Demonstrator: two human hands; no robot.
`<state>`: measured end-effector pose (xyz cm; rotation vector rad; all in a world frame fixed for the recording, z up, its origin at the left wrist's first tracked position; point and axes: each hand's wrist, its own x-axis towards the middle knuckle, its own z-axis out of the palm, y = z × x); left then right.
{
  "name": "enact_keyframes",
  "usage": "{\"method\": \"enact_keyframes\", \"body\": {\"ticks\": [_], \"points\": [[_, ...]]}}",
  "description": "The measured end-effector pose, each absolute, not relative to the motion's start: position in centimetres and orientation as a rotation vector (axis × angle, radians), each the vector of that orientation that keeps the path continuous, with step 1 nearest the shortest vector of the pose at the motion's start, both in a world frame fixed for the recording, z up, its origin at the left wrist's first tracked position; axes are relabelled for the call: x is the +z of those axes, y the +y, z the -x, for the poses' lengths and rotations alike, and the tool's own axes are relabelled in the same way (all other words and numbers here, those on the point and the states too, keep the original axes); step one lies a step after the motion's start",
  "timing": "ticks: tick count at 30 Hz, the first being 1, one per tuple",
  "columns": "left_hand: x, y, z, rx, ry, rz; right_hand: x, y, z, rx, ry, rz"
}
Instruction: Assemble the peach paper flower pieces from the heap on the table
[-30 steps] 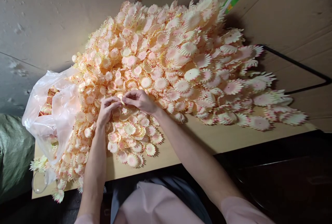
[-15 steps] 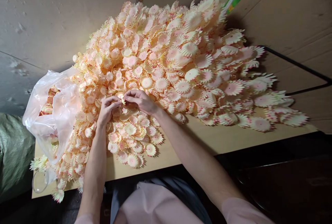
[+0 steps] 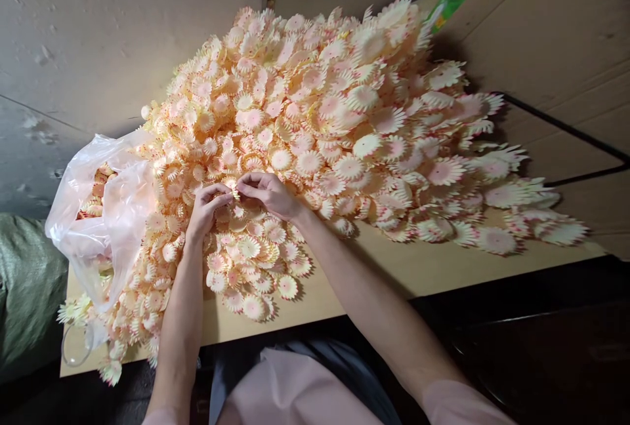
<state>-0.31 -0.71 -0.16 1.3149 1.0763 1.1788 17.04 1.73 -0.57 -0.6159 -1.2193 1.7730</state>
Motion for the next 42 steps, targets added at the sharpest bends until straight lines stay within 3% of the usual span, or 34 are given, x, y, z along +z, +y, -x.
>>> {"method": "enact_keyframes", "body": {"ticks": [42], "points": [[0.07, -0.72, 0.21, 1.169, 1.076, -1.324, -0.87, 1.74, -17.25, 1.66, -1.368, 0.602]]}}
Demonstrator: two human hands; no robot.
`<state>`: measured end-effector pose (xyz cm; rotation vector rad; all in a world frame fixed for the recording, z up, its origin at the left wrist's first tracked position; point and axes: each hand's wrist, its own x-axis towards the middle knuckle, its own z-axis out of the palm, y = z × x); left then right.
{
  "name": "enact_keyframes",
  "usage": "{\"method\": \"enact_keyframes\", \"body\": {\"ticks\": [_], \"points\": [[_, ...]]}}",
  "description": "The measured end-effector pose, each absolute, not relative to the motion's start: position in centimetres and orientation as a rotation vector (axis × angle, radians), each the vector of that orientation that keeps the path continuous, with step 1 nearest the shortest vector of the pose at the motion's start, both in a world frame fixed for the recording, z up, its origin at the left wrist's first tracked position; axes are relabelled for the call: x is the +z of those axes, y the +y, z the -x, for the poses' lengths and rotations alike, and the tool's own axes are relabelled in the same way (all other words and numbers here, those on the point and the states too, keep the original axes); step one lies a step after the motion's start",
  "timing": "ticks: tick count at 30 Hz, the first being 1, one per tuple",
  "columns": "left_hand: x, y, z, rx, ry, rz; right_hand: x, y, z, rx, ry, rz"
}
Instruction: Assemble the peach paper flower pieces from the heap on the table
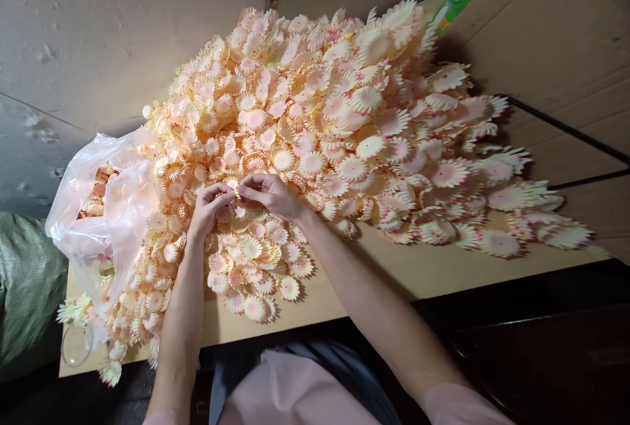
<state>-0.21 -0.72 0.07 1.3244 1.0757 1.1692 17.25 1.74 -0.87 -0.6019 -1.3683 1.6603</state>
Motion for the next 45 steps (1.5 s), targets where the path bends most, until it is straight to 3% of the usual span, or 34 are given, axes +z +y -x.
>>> {"method": "enact_keyframes", "body": {"ticks": [45], "points": [[0.25, -0.84, 0.12, 1.163, 1.079, -1.306, -0.41, 1.53, -17.16, 1.716, -1.337, 0.644]]}}
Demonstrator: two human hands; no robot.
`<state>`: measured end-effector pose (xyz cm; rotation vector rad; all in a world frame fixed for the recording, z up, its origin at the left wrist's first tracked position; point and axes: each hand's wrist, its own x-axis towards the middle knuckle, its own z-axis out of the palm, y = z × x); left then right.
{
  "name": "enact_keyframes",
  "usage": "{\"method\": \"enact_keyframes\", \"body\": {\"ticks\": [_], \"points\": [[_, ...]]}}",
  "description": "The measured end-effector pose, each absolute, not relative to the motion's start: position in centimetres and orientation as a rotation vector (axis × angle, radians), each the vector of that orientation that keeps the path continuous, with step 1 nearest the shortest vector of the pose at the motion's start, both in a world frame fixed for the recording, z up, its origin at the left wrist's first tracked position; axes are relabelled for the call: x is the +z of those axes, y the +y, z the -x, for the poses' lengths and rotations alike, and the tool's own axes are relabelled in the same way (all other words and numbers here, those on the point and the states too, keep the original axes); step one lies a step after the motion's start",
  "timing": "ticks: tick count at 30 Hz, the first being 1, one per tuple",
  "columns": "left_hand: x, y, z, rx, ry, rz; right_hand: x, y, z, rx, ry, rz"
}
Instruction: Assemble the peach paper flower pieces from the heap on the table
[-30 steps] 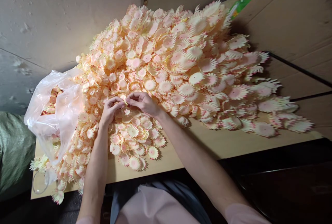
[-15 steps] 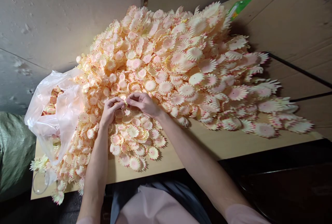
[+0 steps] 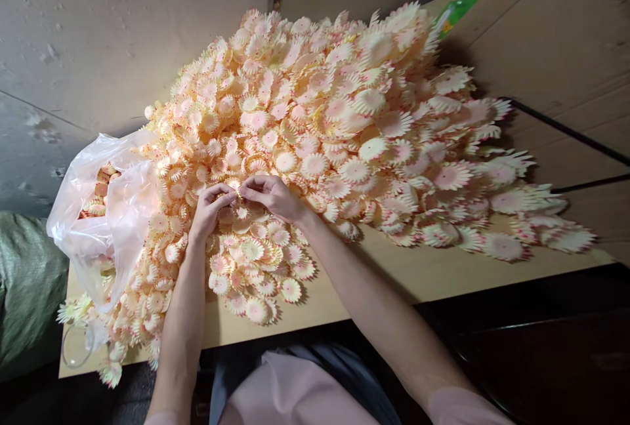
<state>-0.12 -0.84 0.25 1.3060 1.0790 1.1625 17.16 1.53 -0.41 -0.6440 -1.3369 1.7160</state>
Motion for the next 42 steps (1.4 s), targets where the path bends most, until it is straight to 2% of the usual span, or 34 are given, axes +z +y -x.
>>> {"method": "enact_keyframes", "body": {"ticks": [42], "points": [[0.16, -0.81, 0.07, 1.139, 1.126, -1.355, -0.29, 1.4, -17.22, 1.695, -1.4, 0.684]]}}
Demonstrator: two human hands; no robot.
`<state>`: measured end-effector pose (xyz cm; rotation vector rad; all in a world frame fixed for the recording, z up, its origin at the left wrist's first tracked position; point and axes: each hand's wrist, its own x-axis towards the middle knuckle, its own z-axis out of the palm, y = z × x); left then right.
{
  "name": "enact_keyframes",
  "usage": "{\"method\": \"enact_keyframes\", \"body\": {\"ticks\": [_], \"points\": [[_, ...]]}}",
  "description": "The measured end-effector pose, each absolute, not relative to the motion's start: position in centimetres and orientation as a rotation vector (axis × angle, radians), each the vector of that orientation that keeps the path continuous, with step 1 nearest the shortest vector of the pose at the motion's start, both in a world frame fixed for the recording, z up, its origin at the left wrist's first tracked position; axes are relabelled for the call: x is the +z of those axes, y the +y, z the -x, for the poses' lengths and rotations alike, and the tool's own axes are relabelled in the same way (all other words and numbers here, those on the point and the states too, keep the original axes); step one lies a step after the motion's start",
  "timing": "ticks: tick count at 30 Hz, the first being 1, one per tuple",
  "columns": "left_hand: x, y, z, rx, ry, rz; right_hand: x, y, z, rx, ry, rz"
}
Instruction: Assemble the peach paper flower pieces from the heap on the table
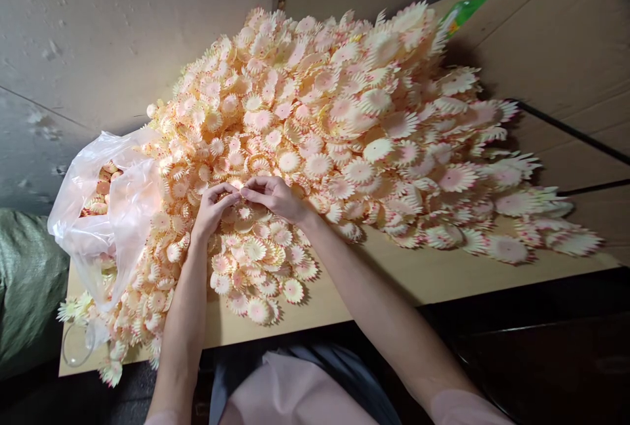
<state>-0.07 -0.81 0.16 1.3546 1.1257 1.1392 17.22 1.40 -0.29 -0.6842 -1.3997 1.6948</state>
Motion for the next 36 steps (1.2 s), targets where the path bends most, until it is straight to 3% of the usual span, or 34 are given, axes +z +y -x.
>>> {"method": "enact_keyframes", "body": {"ticks": [36], "points": [[0.28, -0.83, 0.05, 1.138, 1.118, -1.394, -0.1, 1.14, -17.2, 1.694, -1.402, 0.729]]}}
